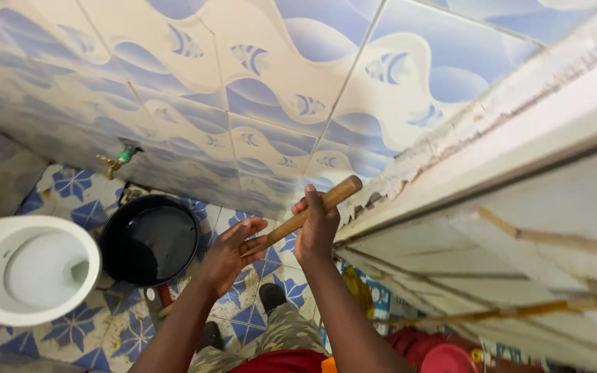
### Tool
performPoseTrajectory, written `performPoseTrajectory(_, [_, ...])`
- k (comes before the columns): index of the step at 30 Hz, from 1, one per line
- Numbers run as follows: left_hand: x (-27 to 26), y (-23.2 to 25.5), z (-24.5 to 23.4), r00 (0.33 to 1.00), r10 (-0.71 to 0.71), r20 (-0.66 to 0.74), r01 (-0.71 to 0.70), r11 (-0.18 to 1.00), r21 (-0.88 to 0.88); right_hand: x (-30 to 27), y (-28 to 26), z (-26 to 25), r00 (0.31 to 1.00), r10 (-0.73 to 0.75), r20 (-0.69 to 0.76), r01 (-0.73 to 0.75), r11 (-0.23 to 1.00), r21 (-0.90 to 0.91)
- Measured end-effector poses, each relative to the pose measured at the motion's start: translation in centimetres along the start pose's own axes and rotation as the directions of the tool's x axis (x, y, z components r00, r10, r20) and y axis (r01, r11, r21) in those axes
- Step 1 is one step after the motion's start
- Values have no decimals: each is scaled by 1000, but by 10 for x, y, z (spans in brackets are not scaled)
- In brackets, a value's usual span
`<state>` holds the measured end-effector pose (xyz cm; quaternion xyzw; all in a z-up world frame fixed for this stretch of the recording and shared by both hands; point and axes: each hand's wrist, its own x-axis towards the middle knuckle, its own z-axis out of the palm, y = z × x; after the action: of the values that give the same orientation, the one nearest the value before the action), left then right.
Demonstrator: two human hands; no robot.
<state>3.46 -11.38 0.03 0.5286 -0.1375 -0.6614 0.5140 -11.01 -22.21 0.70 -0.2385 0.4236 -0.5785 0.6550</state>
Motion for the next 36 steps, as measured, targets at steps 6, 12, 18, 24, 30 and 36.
performPoseTrajectory(6, [-23,14,-36,992,-70,109,63,996,69,-42,41,-2,992,-99,-82,96,994,-43])
performPoseTrajectory(12, [-34,12,-74,982,-114,150,90,983,159,-94,93,-3,992,-91,-91,77,987,-141])
performPoseTrajectory(18, [-30,10,-76,973,-153,175,122,977,176,-100,112,-15,981,-141,134,167,964,-206])
performPoseTrajectory(24, [-23,13,-69,980,-124,157,98,982,164,-80,91,-13,960,-240,141,277,880,-385])
performPoseTrajectory(30, [-18,11,-61,988,-109,114,89,982,166,-57,50,-4,951,-307,26,291,864,-411])
performPoseTrajectory(36, [-10,4,-50,980,-173,100,149,966,211,-57,27,-8,920,-389,-43,371,901,-225])
